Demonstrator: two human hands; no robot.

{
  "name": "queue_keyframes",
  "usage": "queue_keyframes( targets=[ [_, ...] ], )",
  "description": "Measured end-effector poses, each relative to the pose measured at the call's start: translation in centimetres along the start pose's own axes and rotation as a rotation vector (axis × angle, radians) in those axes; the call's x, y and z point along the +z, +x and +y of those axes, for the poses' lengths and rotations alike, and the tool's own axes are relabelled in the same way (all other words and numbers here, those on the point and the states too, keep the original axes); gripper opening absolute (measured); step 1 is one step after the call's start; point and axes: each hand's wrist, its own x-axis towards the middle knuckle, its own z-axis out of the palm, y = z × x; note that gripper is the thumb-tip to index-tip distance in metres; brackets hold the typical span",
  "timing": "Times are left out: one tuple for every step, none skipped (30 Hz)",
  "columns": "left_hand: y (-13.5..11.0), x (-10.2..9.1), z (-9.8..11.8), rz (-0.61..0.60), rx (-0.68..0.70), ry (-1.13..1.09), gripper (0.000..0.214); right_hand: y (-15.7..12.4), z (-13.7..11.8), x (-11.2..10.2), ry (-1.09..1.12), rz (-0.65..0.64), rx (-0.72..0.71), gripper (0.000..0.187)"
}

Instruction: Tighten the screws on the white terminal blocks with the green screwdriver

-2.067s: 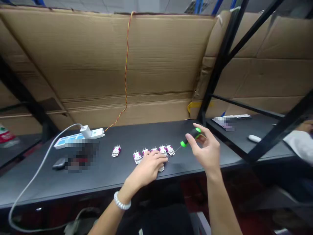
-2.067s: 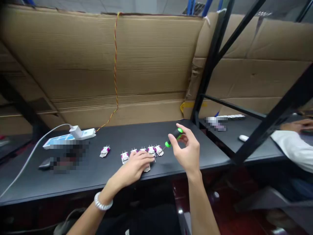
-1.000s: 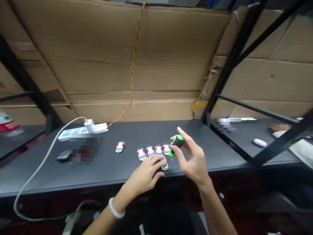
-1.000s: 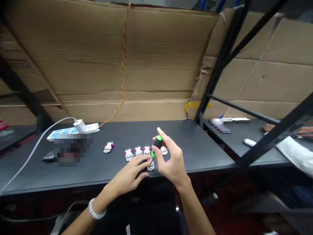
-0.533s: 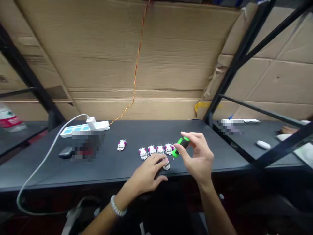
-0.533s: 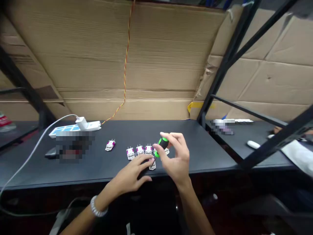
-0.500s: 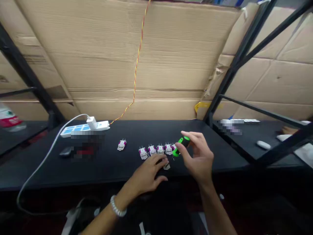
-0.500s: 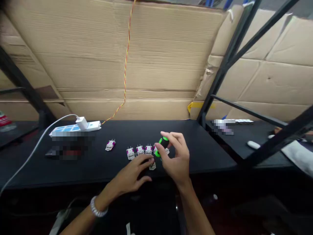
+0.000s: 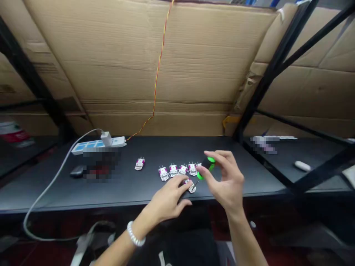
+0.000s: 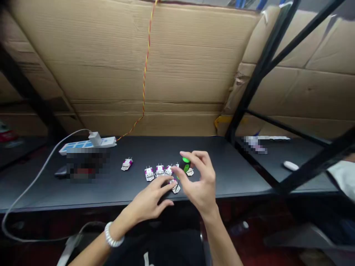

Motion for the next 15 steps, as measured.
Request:
queue_keyframes(
  targets=[
    [0.01,0.03,-0.03,0.001,-0.001,0.002,0.058,0.11,-0.03,-0.01,0.001,0.003,0.006,0.031],
    [0.02,0.06,-0.07,0.002,0.001,0.002,0.058,0.21,-0.08,-0.07,0.018,-0.019,0.016,0.031],
    [0.03,0.09,-0.10,0.005,0.004,0.000,0.058,0.29,-0.17,-0.18,0.044,-0.060,0.027,0.033],
    [0.04,0.12,-0.13,0.008,0.008,-0.002,0.058,0.35,-0.28,-0.30,0.077,-0.116,0.036,0.036],
    [0.05,0.15,-0.15,0.013,0.010,-0.002,0.058,0.41,-0.40,-0.41,0.114,-0.171,0.045,0.040],
    [0.05,0.17,-0.16,0.017,0.012,-0.001,0.058,0.46,-0.53,-0.48,0.147,-0.208,0.051,0.041],
    [0.05,0.19,-0.16,0.018,0.014,0.000,0.059,0.51,-0.65,-0.51,0.162,-0.223,0.050,0.041],
    [0.05,0.19,-0.15,0.018,0.019,0.002,0.059,0.57,-0.74,-0.50,0.149,-0.211,0.037,0.038],
    [0.05,0.20,-0.13,0.017,0.022,0.006,0.059,0.64,-0.80,-0.45,0.112,-0.175,0.018,0.033],
    [0.04,0.21,-0.11,0.015,0.025,0.009,0.059,0.72,-0.81,-0.40,0.061,-0.120,0.001,0.029],
    [0.04,0.22,-0.09,0.013,0.028,0.012,0.058,0.79,-0.78,-0.38,0.010,-0.069,-0.011,0.026],
    [0.04,0.24,-0.08,0.011,0.030,0.013,0.058,0.85,-0.72,-0.39,-0.024,-0.041,-0.012,0.027],
    [0.04,0.25,-0.08,0.011,0.032,0.014,0.057,0.91,-0.65,-0.46,-0.032,-0.042,-0.009,0.029],
    [0.05,0.27,-0.08,0.015,0.031,0.014,0.057,0.95,-0.58,-0.58,-0.014,-0.073,-0.003,0.033],
    [0.04,0.28,-0.09,0.019,0.029,0.014,0.057,0.98,-0.53,-0.71,0.022,-0.123,0.005,0.038]
  ],
)
